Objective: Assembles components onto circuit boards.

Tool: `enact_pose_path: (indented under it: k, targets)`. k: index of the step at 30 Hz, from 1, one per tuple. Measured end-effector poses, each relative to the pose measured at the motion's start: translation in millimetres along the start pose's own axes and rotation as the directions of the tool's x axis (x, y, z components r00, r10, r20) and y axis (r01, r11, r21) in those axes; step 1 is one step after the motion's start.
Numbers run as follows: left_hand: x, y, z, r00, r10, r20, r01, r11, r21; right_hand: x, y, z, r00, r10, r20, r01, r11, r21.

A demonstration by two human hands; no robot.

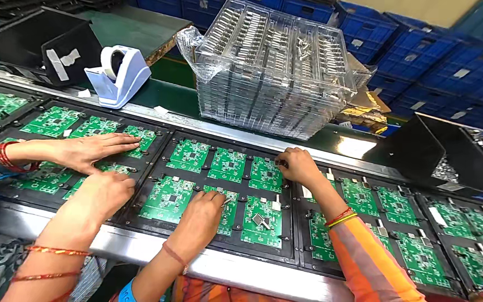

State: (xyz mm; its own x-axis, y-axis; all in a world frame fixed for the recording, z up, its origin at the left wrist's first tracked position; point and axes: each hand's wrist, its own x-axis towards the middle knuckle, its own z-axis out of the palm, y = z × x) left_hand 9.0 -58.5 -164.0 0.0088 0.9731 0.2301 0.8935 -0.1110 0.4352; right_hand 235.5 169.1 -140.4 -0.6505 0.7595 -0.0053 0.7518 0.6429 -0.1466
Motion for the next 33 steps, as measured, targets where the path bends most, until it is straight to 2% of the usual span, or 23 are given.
enact_pose_path:
  k: [9, 13, 15, 17, 20, 22, 24, 26, 28, 33]
  targets:
    - [9, 4, -5, 0.998, -0.034, 0.048, 0.04, 0.99, -0.133, -6, 10, 2, 0.999, -0.034, -0.027, 0.034, 0.999, 0.016]
    - [17, 4, -4, 0.998, 0.033, 0.055, -0.024, 0.987, -0.159, -24, 9, 17, 0.989, -0.043, -0.142, 0.038, 0.999, -0.036]
    - [24, 2, -7, 0.994, 0.082, 0.074, -0.069, 0.984, -0.164, -36, -3, 14, 0.997, 0.035, -0.07, -0.043, 0.992, -0.117]
    - [32, 1, -8, 0.987, 0.14, 0.079, -0.126, 0.979, -0.162, -53, -25, 5, 0.994, 0.107, -0.007, -0.107, 0.989, -0.104]
    - [42, -3, -9, 0.972, 0.212, 0.1, -0.194, 0.968, -0.161, -92, -65, -6, 0.999, 0.026, -0.025, -0.024, 0.997, 0.077]
    - [45, -4, -7, 0.958, 0.257, 0.123, -0.24, 0.961, -0.14, -120, -91, -7, 0.995, -0.015, 0.101, -0.001, 0.987, 0.16]
    - [48, -5, -2, 0.945, 0.3, 0.133, -0.288, 0.952, -0.104, -138, -110, -1, 0.976, -0.011, 0.219, -0.021, 0.989, 0.144]
    - [51, -6, 2, 0.934, 0.325, 0.15, -0.315, 0.945, -0.083, -145, -112, 15, 0.995, -0.025, 0.094, 0.014, 0.993, 0.121]
    - [52, -5, 6, 0.926, 0.34, 0.164, -0.331, 0.94, -0.079, -145, -102, 18, 0.999, -0.026, 0.028, 0.02, 0.981, 0.194]
    - [53, -1, 11, 0.927, 0.337, 0.163, -0.329, 0.941, -0.077, -117, -70, -3, 0.992, 0.078, -0.104, -0.038, 0.94, 0.338]
